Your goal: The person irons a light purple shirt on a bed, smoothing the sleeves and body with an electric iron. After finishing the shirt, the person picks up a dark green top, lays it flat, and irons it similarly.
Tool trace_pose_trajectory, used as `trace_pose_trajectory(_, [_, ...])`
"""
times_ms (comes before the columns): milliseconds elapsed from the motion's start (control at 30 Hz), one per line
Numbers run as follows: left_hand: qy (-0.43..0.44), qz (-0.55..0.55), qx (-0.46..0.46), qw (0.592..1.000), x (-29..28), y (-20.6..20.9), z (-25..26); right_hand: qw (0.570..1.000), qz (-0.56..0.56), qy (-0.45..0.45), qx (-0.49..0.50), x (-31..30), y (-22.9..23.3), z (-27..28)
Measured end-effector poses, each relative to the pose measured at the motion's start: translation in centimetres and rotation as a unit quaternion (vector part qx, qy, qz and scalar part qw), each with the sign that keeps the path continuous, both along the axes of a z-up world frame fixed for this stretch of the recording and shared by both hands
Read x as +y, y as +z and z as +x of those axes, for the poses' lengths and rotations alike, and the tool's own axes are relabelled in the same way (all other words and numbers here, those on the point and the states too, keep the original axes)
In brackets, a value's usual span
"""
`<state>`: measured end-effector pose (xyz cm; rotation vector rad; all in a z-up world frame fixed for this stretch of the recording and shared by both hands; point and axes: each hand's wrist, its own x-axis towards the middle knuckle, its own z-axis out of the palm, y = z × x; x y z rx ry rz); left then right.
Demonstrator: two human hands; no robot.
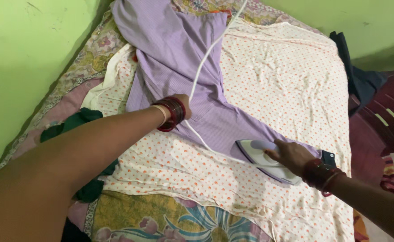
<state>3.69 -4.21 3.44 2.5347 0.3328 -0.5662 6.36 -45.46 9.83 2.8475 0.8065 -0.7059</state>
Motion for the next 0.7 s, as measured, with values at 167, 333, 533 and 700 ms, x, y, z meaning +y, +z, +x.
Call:
trace_pose_trajectory(167, [0.039, -0.091, 0.007, 0.995, -3.4, 0.5, -0.9, 0.999, 0.036, -0.022, -0.008, 5.3, 0.9, 0.2])
trace_pose_trajectory(333, [-0.034, 0.010, -0.018, 0.999, -3.6, -1.5, -1.3, 0.996, 0.062, -0.047, -0.036, 12.2, 1.9, 2.1])
trace_pose_trajectory(533, [-0.058, 0.045, 0.019, 0.997, -3.5, -1.1, -1.1, 0.992, 0.047, -0.114, -0.036, 11.2, 2.2, 4.6])
trace_pose_trajectory(700, [-0.051, 0.027, 0.040, 0.998, -3.8, 0.2, -1.6, 0.985, 0.038, -0.149, -0.072, 1.4, 0.9, 6.6])
